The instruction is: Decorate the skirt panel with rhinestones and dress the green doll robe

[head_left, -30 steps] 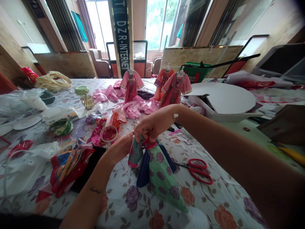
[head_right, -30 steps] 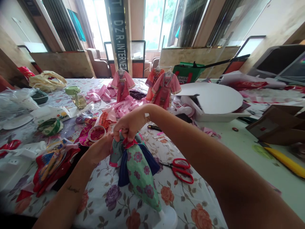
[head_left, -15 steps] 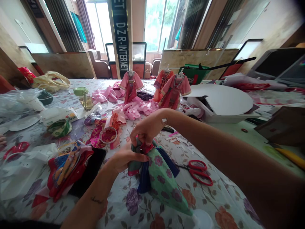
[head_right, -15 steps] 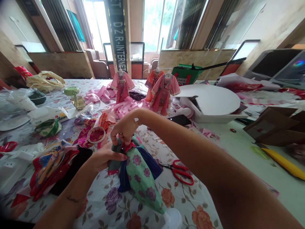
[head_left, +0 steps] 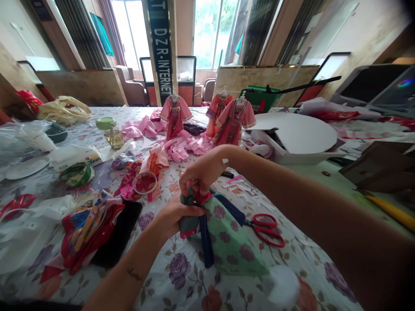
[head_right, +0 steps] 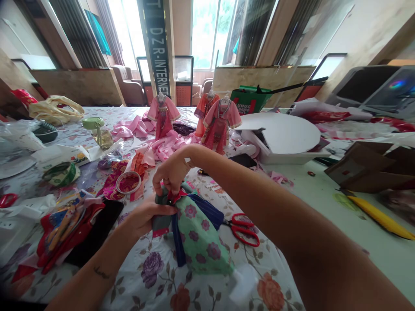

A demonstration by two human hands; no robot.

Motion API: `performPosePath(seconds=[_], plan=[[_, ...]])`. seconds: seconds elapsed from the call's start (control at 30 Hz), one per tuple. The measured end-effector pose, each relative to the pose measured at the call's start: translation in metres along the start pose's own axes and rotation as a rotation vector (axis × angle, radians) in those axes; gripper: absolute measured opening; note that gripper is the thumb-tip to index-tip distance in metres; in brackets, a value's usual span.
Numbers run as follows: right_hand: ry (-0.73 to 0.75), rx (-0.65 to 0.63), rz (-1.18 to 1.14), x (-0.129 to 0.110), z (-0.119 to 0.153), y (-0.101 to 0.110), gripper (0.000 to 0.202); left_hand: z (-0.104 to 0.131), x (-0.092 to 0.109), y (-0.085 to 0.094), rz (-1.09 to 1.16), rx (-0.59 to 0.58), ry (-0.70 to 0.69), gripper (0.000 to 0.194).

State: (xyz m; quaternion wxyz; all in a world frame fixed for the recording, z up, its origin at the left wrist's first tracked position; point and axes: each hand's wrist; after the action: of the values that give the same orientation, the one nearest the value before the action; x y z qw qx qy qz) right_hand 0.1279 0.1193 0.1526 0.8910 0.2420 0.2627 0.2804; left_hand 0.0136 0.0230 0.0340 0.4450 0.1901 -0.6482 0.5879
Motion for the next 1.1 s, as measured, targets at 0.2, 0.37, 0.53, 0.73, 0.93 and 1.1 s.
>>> performPosePath(seconds=[0.2, 0.37, 0.53, 0.73, 0.93, 1.1], plan=[[-0.074, 0.048, -0.014, 0.004, -0.011, -0.004, 0.043, -0.005, -0.003, 0.003, -0.105, 0.090, -0.138, 0.051], [-0.074, 0.073, -0.018, 0.008, -0.011, -0.006, 0.044, -0.006, -0.011, -0.001, -0.078, 0.180, -0.214, 0.058], [-0.046, 0.150, 0.061, 0.011, -0.011, -0.012, 0.045, -0.008, -0.016, 0.002, -0.082, 0.197, -0.251, 0.060], [-0.173, 0.187, 0.201, -0.003, -0.002, -0.014, 0.046, -0.007, -0.017, 0.002, -0.094, 0.179, -0.255, 0.057], [-0.195, 0.185, 0.085, -0.004, -0.005, -0.010, 0.037, -0.004, -0.016, -0.001, -0.114, 0.195, -0.275, 0.056], [-0.143, 0.160, 0.081, -0.004, -0.012, -0.013, 0.033, -0.005, -0.016, -0.001, -0.126, 0.219, -0.282, 0.057]])
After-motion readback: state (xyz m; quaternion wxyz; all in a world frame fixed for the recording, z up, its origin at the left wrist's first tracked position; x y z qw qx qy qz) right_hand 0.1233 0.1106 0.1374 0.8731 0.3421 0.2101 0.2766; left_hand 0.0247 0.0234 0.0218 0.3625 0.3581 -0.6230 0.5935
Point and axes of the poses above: each hand's wrist, its own z-axis away from the middle knuckle, its own y-axis out of the back of the hand, x = y × z, and after that the axes turned 14 degrees about -y, right-handed
